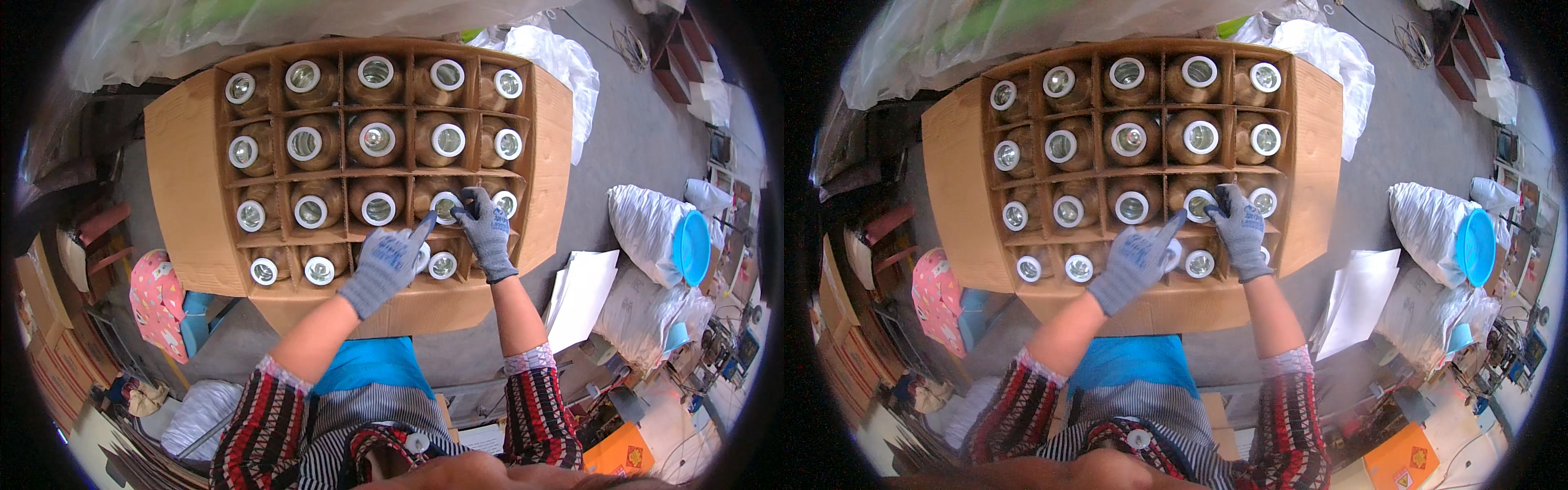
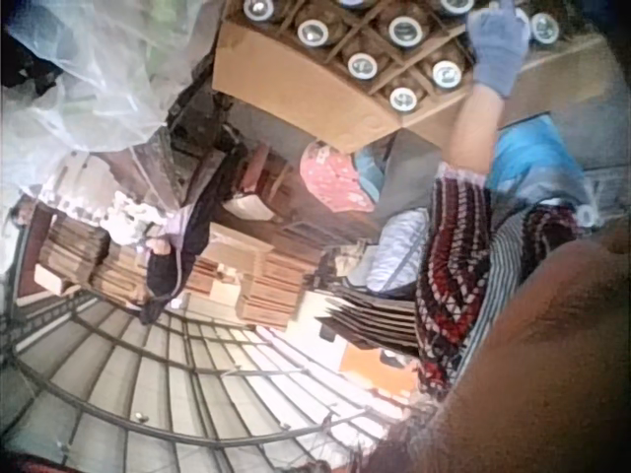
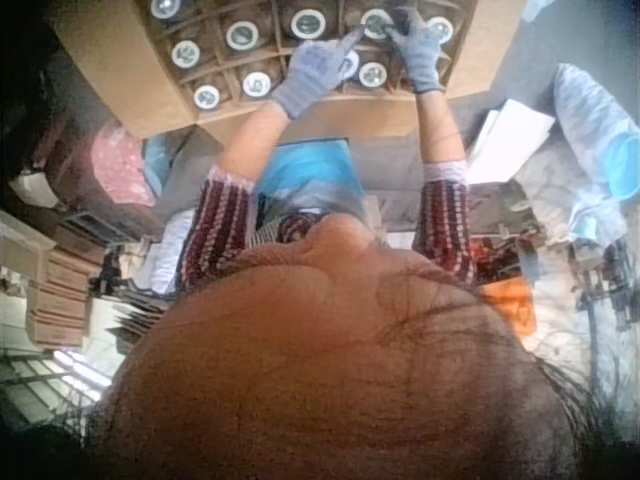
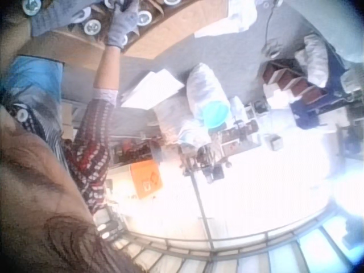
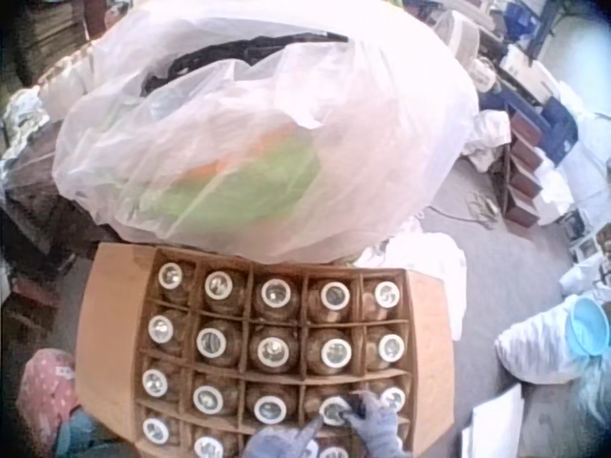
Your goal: The person opens a cardboard box containing glass kettles and white plastic rings. They place the rings onto the kettle openings. Then they pick up a white kettle body, insert a glass kettle, and attach a lid. The person repeats this process with additional kettle bodies.
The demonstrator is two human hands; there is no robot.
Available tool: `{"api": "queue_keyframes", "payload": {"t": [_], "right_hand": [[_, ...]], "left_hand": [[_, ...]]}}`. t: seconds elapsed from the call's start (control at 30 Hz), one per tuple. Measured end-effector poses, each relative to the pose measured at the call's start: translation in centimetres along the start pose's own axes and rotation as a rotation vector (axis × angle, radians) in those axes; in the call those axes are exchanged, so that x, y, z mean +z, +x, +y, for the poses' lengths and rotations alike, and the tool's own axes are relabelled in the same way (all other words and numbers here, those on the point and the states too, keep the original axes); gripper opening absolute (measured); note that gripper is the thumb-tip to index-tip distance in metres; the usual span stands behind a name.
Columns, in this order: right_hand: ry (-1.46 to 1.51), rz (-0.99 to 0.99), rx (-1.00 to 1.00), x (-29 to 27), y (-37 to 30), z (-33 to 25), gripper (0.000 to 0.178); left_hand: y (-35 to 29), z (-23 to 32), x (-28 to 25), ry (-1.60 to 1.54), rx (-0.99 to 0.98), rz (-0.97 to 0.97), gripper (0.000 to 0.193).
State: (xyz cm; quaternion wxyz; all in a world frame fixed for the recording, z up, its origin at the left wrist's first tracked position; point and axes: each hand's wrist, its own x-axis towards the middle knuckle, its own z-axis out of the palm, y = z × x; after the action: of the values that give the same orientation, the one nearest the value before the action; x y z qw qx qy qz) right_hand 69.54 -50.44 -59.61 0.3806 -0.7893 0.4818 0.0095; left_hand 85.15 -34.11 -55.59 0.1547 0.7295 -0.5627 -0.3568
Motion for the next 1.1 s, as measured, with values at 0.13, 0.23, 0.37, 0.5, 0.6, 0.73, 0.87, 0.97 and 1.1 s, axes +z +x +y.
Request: {"api": "queue_keyframes", "payload": {"t": [0.13,0.23,0.37,0.5,0.6,0.73,0.87,0.97,1.1], "right_hand": [[-0.161,0.096,0.015,-0.3,0.4,-0.8,0.042],[-0.337,0.204,-0.266,-1.1,-0.2,-2.0,0.038],[-0.309,0.144,-0.365,0.8,-0.3,-0.2,0.039],[-0.243,0.335,-0.265,0.3,-3.4,-4.1,0.043],[-0.067,0.168,-0.276,1.7,-10.1,-4.9,0.049],[1.048,-0.58,0.2,5.9,-20.6,-15.3,0.061],[0.578,-0.421,-0.022,13.5,-26.9,-23.6,0.061],[0.789,-0.445,-0.007,21.4,-28.6,-26.9,0.057],[0.876,-0.671,0.192,25.8,-29.4,-34.6,0.051]], "left_hand": [[2.6,0.7,1.5,0.365,-0.025,-0.184,0.065],[2.6,1.5,1.5,0.432,-0.065,-0.195,0.064],[1.2,2.8,0.9,0.462,-0.002,-0.043,0.062],[-7.1,2.6,-0.8,-0.067,-0.017,0.205,0.057],[-13.8,-0.7,1.1,-1.127,-0.243,0.23,0.05],[-22.1,-5.3,0.5,-1.085,-0.523,0.074,0.045],[-30.7,-11.9,-0.6,-1.205,-0.543,0.027,0.04],[-36.7,-16.7,-8.1,-1.137,-0.507,-0.141,0.043],[-46.9,-23.0,-14.6,-1.444,-0.456,-0.05,0.075]]}}
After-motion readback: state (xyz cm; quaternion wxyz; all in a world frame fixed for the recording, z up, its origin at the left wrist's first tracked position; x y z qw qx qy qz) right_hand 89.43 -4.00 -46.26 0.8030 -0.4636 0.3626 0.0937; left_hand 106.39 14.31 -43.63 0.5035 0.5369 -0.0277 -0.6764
